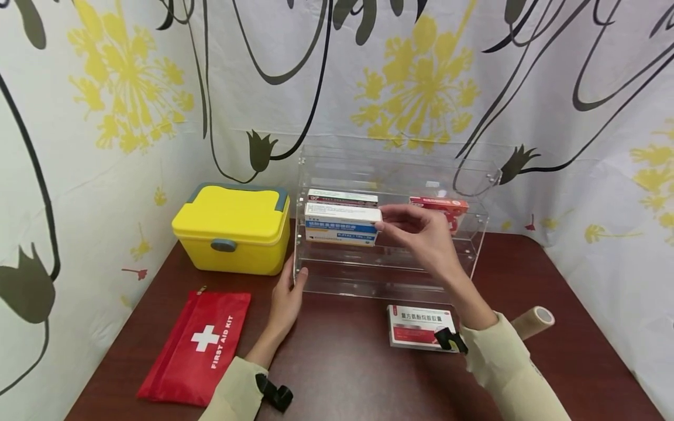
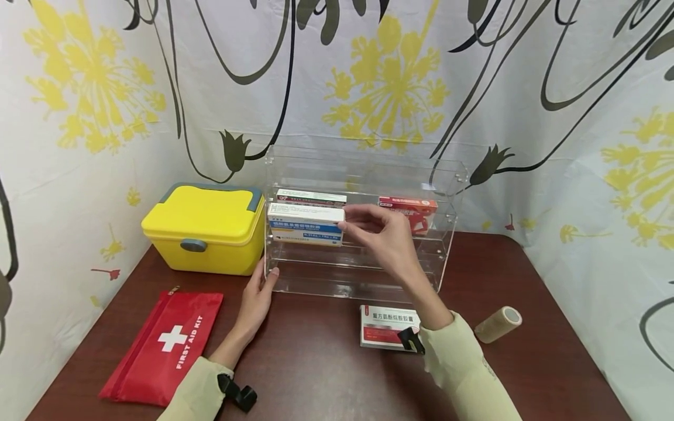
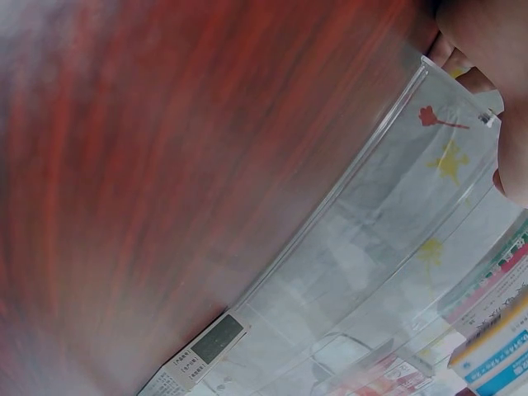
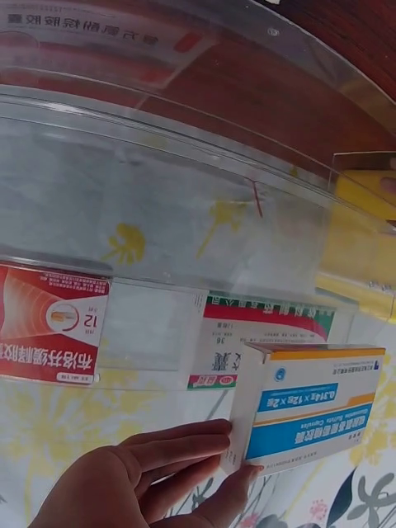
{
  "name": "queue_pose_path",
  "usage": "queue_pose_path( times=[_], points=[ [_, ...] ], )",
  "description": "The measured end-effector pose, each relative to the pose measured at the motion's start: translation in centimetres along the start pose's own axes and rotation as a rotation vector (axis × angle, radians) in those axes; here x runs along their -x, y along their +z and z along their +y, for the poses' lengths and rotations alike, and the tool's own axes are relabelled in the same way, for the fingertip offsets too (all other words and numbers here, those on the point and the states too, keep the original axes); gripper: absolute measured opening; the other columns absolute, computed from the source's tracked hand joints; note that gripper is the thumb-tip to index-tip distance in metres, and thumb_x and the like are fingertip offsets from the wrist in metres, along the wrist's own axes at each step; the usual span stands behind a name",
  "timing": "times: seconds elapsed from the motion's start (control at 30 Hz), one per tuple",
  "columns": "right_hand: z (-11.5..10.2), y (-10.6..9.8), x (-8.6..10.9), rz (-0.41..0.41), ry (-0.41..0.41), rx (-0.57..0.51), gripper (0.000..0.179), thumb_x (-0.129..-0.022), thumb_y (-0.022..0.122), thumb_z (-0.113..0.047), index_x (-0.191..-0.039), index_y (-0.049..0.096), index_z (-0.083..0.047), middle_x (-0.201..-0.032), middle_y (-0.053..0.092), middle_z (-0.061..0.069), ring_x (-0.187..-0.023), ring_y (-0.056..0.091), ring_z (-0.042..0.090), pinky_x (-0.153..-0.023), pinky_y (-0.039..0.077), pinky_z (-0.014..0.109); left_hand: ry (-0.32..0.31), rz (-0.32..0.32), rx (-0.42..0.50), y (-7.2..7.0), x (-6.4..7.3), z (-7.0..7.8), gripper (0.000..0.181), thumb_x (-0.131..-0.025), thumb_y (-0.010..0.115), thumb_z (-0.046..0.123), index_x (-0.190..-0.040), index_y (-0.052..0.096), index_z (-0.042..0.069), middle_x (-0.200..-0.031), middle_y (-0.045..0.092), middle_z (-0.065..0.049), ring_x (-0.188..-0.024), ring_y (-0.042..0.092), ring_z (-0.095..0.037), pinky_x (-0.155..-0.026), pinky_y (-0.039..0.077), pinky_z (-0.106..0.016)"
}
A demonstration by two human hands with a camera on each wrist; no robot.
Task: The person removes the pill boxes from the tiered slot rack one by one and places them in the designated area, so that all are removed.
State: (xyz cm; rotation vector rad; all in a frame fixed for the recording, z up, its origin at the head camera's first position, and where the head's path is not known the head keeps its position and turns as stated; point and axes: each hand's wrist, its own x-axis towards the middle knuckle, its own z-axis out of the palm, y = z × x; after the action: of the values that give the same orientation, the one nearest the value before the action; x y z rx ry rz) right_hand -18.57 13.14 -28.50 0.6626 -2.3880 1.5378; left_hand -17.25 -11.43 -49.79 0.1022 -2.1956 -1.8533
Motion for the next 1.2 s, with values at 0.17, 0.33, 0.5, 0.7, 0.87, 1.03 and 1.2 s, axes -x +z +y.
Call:
queue_pose_path(
  times=[0.17, 0.33, 0.5, 0.7, 0.87, 1.03, 1.2],
  points=[
    [1.5, -0.5, 0.9, -0.024, 0.041, -0.035, 0.029, -0.085, 0.078, -0.014, -0.112, 0.073, -0.005, -0.101, 0.072, 0.008, -0.088, 0.070, 0.020, -0.074, 0.055, 0.024, 0.014, 0.004, 0.005, 0.0, -0.1, 0.0, 0.054, -0.099, 0.053, 0.047, -0.150, 0.036, 0.040, -0.145, 0.047, 0.003, -0.127, 0.048, -0.018, -0.106, 0.037, -0.046],
    [3.8, -0.7, 2.4, -0.049, 0.078, -0.065, 0.029, -0.084, 0.080, -0.023, -0.110, 0.075, -0.011, -0.099, 0.073, 0.004, -0.086, 0.070, 0.020, -0.074, 0.056, 0.027, 0.016, -0.005, -0.002, 0.0, -0.1, 0.2, 0.053, -0.101, 0.053, 0.041, -0.151, 0.035, 0.038, -0.144, 0.049, 0.004, -0.126, 0.048, -0.016, -0.106, 0.036, -0.045],
    [5.2, -0.2, 4.3, -0.101, 0.168, -0.129, 0.031, -0.083, 0.080, -0.025, -0.110, 0.074, -0.011, -0.100, 0.073, 0.006, -0.088, 0.070, 0.026, -0.075, 0.056, 0.031, 0.017, 0.003, -0.009, -0.2, -0.1, 0.4, 0.053, -0.102, 0.053, 0.032, -0.151, 0.035, 0.035, -0.138, 0.053, 0.002, -0.122, 0.050, -0.017, -0.105, 0.037, -0.046],
    [6.9, 0.6, 6.7, -0.154, 0.255, -0.110, 0.029, -0.081, 0.081, -0.030, -0.105, 0.076, -0.015, -0.096, 0.073, 0.004, -0.083, 0.070, 0.032, -0.071, 0.057, 0.034, 0.014, -0.012, -0.010, -0.3, -0.1, 0.4, 0.055, -0.101, 0.052, 0.043, -0.152, 0.033, 0.036, -0.144, 0.047, 0.005, -0.127, 0.046, -0.015, -0.108, 0.034, -0.045],
    [8.4, 1.4, 8.1, -0.217, 0.320, -0.090, 0.027, -0.081, 0.082, -0.030, -0.102, 0.077, -0.014, -0.092, 0.074, 0.004, -0.077, 0.070, 0.029, -0.070, 0.057, 0.042, 0.011, -0.015, -0.006, -0.4, -0.1, 0.4, 0.057, -0.099, 0.051, 0.049, -0.151, 0.034, 0.037, -0.147, 0.045, 0.006, -0.129, 0.044, -0.014, -0.108, 0.034, -0.044],
    [9.4, 2.4, 8.5, -0.294, 0.330, -0.075, 0.028, -0.081, 0.082, -0.027, -0.102, 0.077, -0.010, -0.092, 0.073, 0.004, -0.080, 0.069, 0.033, -0.070, 0.057, 0.034, 0.004, -0.025, 0.000, -0.5, -0.1, 0.3, 0.057, -0.099, 0.051, 0.050, -0.152, 0.032, 0.037, -0.148, 0.044, 0.004, -0.130, 0.043, -0.014, -0.109, 0.033, -0.044],
    [10.4, 3.3, 8.6, -0.328, 0.373, -0.058, 0.029, -0.081, 0.082, -0.026, -0.102, 0.077, -0.008, -0.093, 0.073, 0.005, -0.081, 0.070, 0.024, -0.070, 0.056, 0.030, -0.009, -0.041, 0.003, -0.3, -0.1, 0.0, 0.058, -0.100, 0.050, 0.049, -0.152, 0.031, 0.036, -0.149, 0.041, 0.006, -0.132, 0.041, -0.014, -0.110, 0.032, -0.043]
  ],
)
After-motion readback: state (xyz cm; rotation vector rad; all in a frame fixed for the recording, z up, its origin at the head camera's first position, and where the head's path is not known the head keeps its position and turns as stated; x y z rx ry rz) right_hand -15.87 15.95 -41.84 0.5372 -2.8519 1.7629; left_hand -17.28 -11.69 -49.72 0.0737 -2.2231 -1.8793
